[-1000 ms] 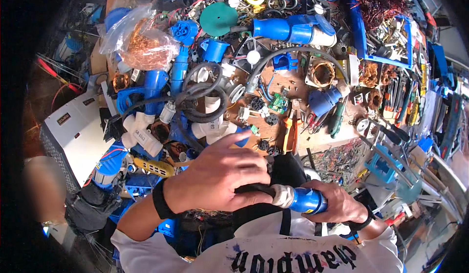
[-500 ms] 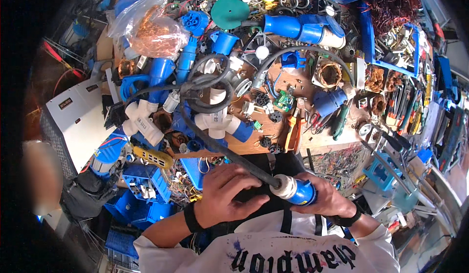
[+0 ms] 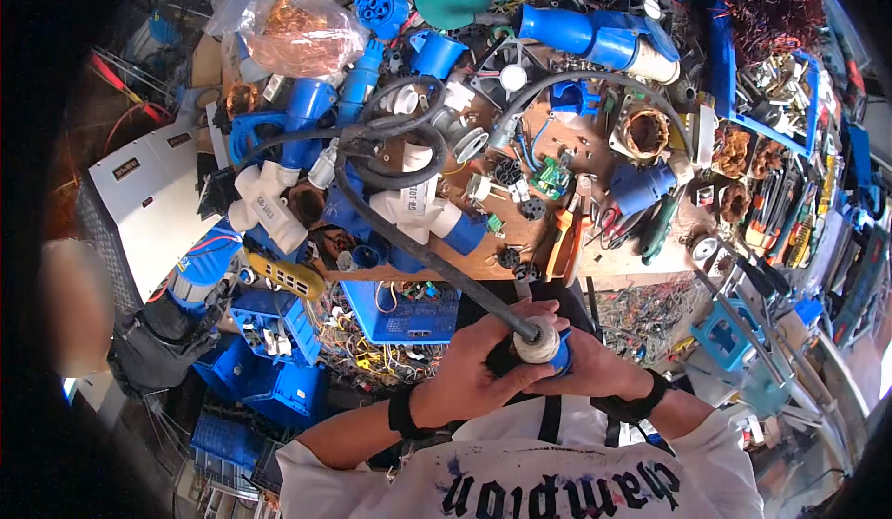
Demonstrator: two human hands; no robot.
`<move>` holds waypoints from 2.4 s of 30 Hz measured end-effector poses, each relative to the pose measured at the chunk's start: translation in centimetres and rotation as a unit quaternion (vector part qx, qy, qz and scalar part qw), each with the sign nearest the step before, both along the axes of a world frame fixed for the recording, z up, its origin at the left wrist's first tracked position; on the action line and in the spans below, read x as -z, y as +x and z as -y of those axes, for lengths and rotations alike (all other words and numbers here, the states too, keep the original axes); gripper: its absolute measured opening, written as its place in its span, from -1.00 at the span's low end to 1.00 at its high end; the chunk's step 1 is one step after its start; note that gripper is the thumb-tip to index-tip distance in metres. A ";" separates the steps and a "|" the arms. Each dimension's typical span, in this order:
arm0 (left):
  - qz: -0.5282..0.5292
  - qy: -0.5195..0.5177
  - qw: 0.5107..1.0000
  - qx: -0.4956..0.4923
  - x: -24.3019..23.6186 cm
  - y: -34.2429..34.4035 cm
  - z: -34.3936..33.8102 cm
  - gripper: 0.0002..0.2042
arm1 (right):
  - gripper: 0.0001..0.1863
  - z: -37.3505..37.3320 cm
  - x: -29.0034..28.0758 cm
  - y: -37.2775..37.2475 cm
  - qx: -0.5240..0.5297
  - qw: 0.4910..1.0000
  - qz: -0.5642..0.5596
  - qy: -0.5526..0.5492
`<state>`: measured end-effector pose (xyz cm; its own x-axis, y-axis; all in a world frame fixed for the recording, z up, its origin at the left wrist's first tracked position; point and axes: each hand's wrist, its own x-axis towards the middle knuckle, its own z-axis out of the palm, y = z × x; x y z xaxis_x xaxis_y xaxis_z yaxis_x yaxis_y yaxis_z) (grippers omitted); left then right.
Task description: The person uses a screwdriver to loosen screws on a blue electrical connector, then uses pliers to strip the end of a black cable. They insert the stripped cable into the connector and tighten the screws to secure it.
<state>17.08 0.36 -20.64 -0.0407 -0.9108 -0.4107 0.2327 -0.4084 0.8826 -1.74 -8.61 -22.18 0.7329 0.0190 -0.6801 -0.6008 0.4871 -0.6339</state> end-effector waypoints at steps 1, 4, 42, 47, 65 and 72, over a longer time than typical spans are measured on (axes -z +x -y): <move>0.004 0.001 1.000 -0.016 0.2 -0.4 -0.4 -0.52 | -0.12 0.1 0.2 0.0 -0.013 1.000 0.004 -0.024; 0.024 0.010 0.999 -0.037 0.7 -1.3 -1.1 -0.54 | -0.07 0.4 0.8 -0.3 -0.029 0.996 0.033 -0.080; 0.055 0.137 0.967 -0.206 0.3 -4.4 -13.7 -0.59 | -0.40 -1.9 14.2 -2.6 0.241 0.900 -0.199 -0.304; 0.032 0.144 0.969 -0.198 -0.4 -3.0 -14.2 -0.50 | -0.49 -1.5 12.8 -0.6 0.287 0.891 -0.265 -0.230; -0.047 0.150 0.972 -0.176 -3.6 -0.1 -14.2 -0.44 | -0.34 1.5 4.0 -0.6 0.303 0.928 -0.075 -0.203; -0.166 0.136 0.959 -0.185 -5.2 1.1 -13.2 -0.49 | -0.18 2.2 -3.0 -1.7 0.118 0.980 0.072 -0.140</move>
